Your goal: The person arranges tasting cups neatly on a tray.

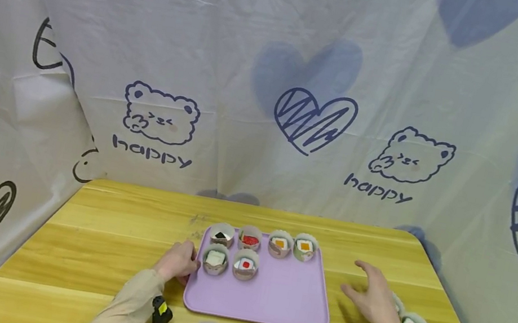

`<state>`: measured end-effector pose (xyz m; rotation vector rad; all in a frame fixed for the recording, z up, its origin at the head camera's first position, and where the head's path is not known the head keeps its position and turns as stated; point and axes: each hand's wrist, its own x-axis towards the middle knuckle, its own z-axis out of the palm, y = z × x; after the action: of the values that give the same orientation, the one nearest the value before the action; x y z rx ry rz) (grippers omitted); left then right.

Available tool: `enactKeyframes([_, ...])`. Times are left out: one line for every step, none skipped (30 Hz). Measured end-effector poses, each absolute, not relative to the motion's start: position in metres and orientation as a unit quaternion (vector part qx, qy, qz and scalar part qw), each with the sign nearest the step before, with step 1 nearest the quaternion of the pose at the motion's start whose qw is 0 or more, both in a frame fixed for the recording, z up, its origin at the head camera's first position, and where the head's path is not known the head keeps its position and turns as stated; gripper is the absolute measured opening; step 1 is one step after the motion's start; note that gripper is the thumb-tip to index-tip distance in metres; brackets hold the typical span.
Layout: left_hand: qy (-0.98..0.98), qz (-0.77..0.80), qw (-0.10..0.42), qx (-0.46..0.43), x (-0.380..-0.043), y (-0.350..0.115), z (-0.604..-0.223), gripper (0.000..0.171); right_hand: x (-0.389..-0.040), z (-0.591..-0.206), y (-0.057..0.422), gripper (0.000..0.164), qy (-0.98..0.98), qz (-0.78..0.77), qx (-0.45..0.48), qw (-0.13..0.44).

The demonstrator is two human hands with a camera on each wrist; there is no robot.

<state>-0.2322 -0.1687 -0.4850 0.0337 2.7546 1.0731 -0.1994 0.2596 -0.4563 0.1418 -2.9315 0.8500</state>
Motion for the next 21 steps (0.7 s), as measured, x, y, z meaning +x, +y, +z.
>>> enactKeyframes([0.928, 0.362, 0.092, 0.011, -0.232, -0.169, -0.485, 0.009, -0.199, -0.457, 0.265, 0.067, -0.959, 0.278, 0.043, 0.04])
enactKeyframes([0.928, 0.362, 0.092, 0.012, -0.232, -0.169, -0.485, 0.01, -0.199, -0.457, 0.271, 0.068, -0.959, 0.277, 0.04, 0.039])
enactKeyframes([0.927, 0.362, 0.092, 0.013, -0.232, -0.169, -0.485, 0.01, -0.198, -0.458, 0.275, 0.068, -0.96, 0.275, 0.037, 0.04])
enactKeyframes([0.927, 0.362, 0.093, 0.013, -0.232, -0.169, -0.485, 0.01, -0.198, -0.459, 0.28, 0.068, -0.96, 0.273, 0.036, 0.045])
enactKeyframes([0.927, 0.363, 0.093, 0.013, -0.232, -0.169, -0.485, 0.01, -0.198, -0.459, 0.284, 0.068, -0.962, 0.267, 0.033, 0.05])
enactKeyframes([0.927, 0.363, 0.094, 0.013, -0.232, -0.169, -0.485, 0.009, -0.198, -0.46, 0.287, 0.068, -0.963, 0.264, 0.032, 0.053])
enactKeyframes([0.926, 0.364, 0.094, 0.012, -0.232, -0.169, -0.485, 0.009, -0.198, -0.46, 0.29, 0.068, -0.964, 0.258, 0.029, 0.056])
enactKeyframes([0.926, 0.365, 0.094, 0.013, -0.232, -0.169, -0.485, 0.009, -0.198, -0.461, 0.292, 0.068, -0.966, 0.251, 0.026, 0.058])
enactKeyframes([0.926, 0.365, 0.094, 0.013, -0.232, -0.169, -0.485, 0.009, -0.198, -0.461, 0.294, 0.068, -0.967, 0.244, 0.024, 0.062])
enactKeyframes([0.926, 0.365, 0.093, 0.013, -0.232, -0.169, -0.485, 0.009, -0.199, -0.461, 0.296, 0.069, -0.969, 0.238, 0.022, 0.062])
enactKeyframes([0.926, 0.365, 0.092, 0.013, -0.232, -0.169, -0.485, 0.009, -0.199, -0.462, 0.297, 0.07, -0.971, 0.232, 0.019, 0.058])
enactKeyframes([0.927, 0.364, 0.091, 0.014, -0.232, -0.169, -0.485, 0.009, -0.2, -0.462, 0.298, 0.071, -0.972, 0.227, 0.016, 0.055])
enactKeyframes([0.927, 0.363, 0.091, 0.013, -0.232, -0.169, -0.485, 0.01, -0.2, -0.463, 0.299, 0.072, -0.974, 0.222, 0.014, 0.05])
enactKeyframes([0.927, 0.364, 0.091, 0.014, -0.232, -0.169, -0.485, 0.009, -0.201, -0.464, 0.299, 0.074, -0.975, 0.218, 0.011, 0.043])
enactKeyframes([0.927, 0.363, 0.09, 0.014, -0.232, -0.169, -0.485, 0.009, -0.201, -0.465, 0.3, 0.075, -0.976, 0.214, 0.008, 0.037])
enactKeyframes([0.928, 0.362, 0.09, 0.014, -0.232, -0.169, -0.485, 0.009, -0.202, -0.465, 0.3, 0.076, -0.977, 0.212, 0.006, 0.03])
enactKeyframes([0.928, 0.361, 0.091, 0.014, -0.232, -0.169, -0.484, 0.01, -0.202, -0.466, 0.3, 0.078, -0.977, 0.211, 0.003, 0.023])
enactKeyframes([0.928, 0.361, 0.091, 0.014, -0.232, -0.169, -0.484, 0.01, -0.203, -0.467, 0.3, 0.079, -0.978, 0.209, 0.002, 0.019])
enactKeyframes([0.927, 0.362, 0.092, 0.014, -0.232, -0.169, -0.484, 0.009, -0.204, -0.468, 0.3, 0.08, -0.978, 0.208, -0.001, 0.015])
enactKeyframes([0.927, 0.363, 0.092, 0.014, -0.232, -0.169, -0.483, 0.009, -0.204, -0.469, 0.301, 0.08, -0.978, 0.207, -0.002, 0.012])
enactKeyframes([0.928, 0.362, 0.091, 0.014, -0.232, -0.169, -0.483, 0.009, -0.205, -0.469, 0.301, 0.08, -0.978, 0.206, -0.002, 0.012])
